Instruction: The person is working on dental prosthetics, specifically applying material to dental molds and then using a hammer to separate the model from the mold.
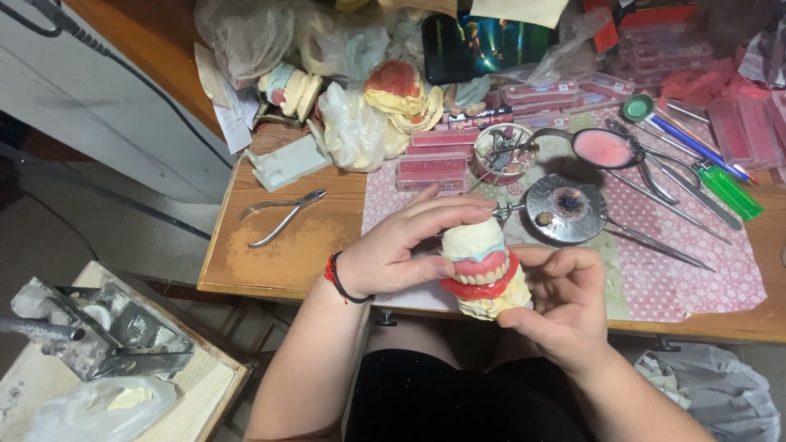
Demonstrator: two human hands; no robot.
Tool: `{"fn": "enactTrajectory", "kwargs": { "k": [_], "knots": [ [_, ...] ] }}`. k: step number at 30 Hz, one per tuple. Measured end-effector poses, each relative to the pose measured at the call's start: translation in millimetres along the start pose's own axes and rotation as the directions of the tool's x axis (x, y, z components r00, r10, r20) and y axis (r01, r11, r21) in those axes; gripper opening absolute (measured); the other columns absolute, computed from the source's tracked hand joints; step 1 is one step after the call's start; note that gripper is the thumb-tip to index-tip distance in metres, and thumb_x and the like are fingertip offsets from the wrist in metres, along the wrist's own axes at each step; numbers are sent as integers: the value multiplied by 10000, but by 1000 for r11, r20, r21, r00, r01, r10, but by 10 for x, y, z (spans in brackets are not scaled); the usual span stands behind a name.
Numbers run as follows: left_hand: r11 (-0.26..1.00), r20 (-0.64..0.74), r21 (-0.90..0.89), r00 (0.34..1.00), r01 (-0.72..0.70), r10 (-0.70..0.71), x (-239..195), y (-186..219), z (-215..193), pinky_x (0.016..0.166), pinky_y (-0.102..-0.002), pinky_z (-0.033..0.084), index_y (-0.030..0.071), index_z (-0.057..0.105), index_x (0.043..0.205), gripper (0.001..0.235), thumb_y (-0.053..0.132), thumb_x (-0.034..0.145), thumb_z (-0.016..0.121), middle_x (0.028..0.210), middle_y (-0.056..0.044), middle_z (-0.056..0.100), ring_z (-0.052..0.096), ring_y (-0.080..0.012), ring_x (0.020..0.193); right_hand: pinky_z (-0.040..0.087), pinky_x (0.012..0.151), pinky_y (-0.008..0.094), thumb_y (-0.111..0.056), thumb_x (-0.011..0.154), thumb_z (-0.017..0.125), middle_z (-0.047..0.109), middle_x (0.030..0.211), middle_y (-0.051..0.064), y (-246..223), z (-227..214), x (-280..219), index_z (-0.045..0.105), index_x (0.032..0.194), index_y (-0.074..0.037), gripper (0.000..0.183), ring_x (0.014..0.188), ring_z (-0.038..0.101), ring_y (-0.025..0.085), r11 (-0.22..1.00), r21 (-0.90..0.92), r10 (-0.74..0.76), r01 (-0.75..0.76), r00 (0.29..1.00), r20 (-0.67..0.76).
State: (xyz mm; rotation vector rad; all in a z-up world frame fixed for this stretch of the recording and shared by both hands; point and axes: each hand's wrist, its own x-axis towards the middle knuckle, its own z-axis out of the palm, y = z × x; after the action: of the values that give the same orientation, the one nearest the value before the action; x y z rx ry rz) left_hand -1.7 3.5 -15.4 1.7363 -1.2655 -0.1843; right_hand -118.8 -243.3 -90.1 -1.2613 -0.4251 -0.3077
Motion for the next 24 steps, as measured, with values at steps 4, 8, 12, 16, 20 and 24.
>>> {"fn": "enactTrajectory", "kwargs": {
  "k": [4, 8, 12, 16, 20, 24],
  "knots": [
    [1000, 1, 4, 1000, 17, -17, -5, 11, 0, 1345, -635, 166, 207, 442, 1558, 566, 532, 1096, 483, 1643, -78, 497, 490, -271, 1564, 623, 949, 385, -54, 777, 853, 641, 1338, 277, 12, -4, -9, 368, 1191, -152, 646, 1164, 710, 311, 999, 43, 24, -23, 1000, -14],
    [1000, -7, 6, 1000, 19, -19, 3, 20, -1, 1337, -629, 213, 203, 447, 1553, 548, 497, 1096, 512, 1635, -68, 505, 502, -275, 1553, 624, 965, 386, -49, 781, 853, 639, 1347, 265, 17, -5, -12, 375, 1199, -150, 643, 1184, 703, 304, 998, 60, 24, -23, 1000, -19],
    [1000, -14, 6, 1000, 16, -16, 9, 30, 1, 1332, -600, 250, 188, 461, 1541, 531, 460, 1093, 540, 1628, -81, 513, 518, -278, 1540, 628, 955, 395, -40, 768, 857, 633, 1350, 272, 22, 0, -21, 376, 1195, -144, 651, 1170, 708, 312, 996, 79, 37, -33, 999, -38],
    [1000, -8, -9, 1000, 22, -22, 19, 46, -10, 1338, -600, 245, 190, 459, 1543, 525, 459, 1098, 532, 1629, -84, 510, 506, -282, 1548, 626, 959, 387, -38, 773, 853, 634, 1352, 266, 25, -2, -22, 375, 1199, -146, 650, 1178, 706, 304, 997, 68, 30, -28, 999, -31],
    [1000, -21, -7, 999, -25, 25, 24, 44, -12, 1313, -498, 328, 149, 471, 1532, 522, 422, 1095, 556, 1614, -113, 525, 534, -290, 1528, 618, 967, 394, -36, 767, 855, 633, 1356, 268, 22, 7, -23, 377, 1198, -147, 654, 1169, 708, 307, 996, 82, 37, -34, 998, -42],
    [999, -3, -37, 1000, -20, 20, -2, 25, -3, 1320, -614, 270, 175, 418, 1569, 713, 701, 1105, 292, 1654, -98, 481, 499, -316, 1564, 622, 934, 385, -39, 773, 853, 634, 1349, 284, 8, 14, -15, 377, 1193, -157, 646, 1140, 718, 311, 996, 82, 32, -29, 999, -32]
  ]
}}
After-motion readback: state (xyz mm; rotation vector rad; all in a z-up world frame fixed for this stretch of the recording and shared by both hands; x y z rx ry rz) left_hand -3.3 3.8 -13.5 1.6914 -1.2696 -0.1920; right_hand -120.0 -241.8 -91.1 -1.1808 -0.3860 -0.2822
